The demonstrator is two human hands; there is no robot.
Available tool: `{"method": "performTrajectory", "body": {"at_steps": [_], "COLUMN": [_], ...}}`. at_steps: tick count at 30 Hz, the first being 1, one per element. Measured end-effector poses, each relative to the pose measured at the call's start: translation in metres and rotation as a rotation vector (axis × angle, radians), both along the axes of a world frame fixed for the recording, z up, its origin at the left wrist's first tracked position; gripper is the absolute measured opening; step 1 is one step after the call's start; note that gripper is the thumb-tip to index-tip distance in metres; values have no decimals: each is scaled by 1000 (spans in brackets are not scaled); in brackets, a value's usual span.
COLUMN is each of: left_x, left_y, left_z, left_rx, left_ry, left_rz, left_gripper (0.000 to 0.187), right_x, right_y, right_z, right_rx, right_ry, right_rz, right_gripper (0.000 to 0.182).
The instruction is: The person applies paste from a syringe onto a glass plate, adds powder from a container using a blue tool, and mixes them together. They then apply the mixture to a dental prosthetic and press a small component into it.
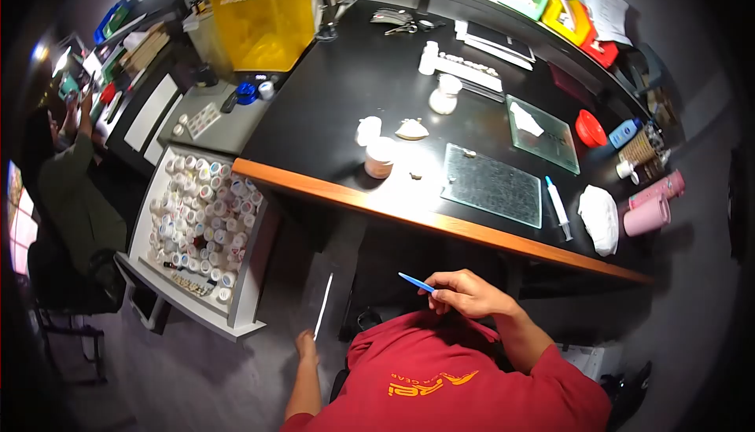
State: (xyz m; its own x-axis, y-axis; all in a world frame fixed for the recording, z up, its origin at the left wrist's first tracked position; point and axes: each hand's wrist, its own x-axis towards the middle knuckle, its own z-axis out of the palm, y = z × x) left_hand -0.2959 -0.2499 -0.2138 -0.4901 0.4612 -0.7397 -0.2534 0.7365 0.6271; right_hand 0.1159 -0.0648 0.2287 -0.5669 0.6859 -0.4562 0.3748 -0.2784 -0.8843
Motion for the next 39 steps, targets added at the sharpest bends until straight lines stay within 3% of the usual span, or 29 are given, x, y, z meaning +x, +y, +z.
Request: {"method": "performTrajectory", "body": {"at_steps": [3,6,7,9,12,15,18,21,23,25,29,30,31,33,37,39], "left_x": [43,68,79,106,172,227,260,276,275,267,256,256,251,234,240,253], "left_y": [76,144,165,202,231,232,250,267,269,269,281,284,285,301,307,314], "left_z": [92,141,163,200,209,227,223,240,239,242,260,269,239,165,169,181], "left_rx": [228,509,501,524,497,533,412,206,290,418,238,213,349,583,502,449], "left_ry": [130,198,260,194,664,976,1170,1179,1147,1076,860,858,1053,1109,1067,1085], "left_rz": [-274,-537,-647,-833,-1018,-1194,-1449,-1668,-1631,-1562,-1564,-1559,-1491,-1472,-1515,-1520], "left_gripper": [30,26,23,50,83,110,103,101,102,103,102,92,68,53,53,53], "right_x": [18,54,67,91,119,145,156,165,180,214,297,323,350,402,600,733], "right_y": [1,-6,-8,-17,-30,-30,-33,-29,-20,1,44,54,65,91,163,214], "right_z": [45,75,87,105,116,112,122,133,157,183,260,284,308,356,409,398], "right_rx": [-3,112,143,221,347,441,485,570,767,851,1316,1330,1338,1304,1222,1233], "right_ry": [75,194,224,299,314,281,211,143,-102,-128,-495,-597,-700,-988,-1101,-807], "right_rz": [-4,-77,-95,-183,-428,-590,-663,-733,-790,-892,-1126,-1167,-1207,-1250,-1356,-1417], "right_gripper": [25,27,28,33,34,34,30,24,21,16,15,17,20,26,37,39]}}
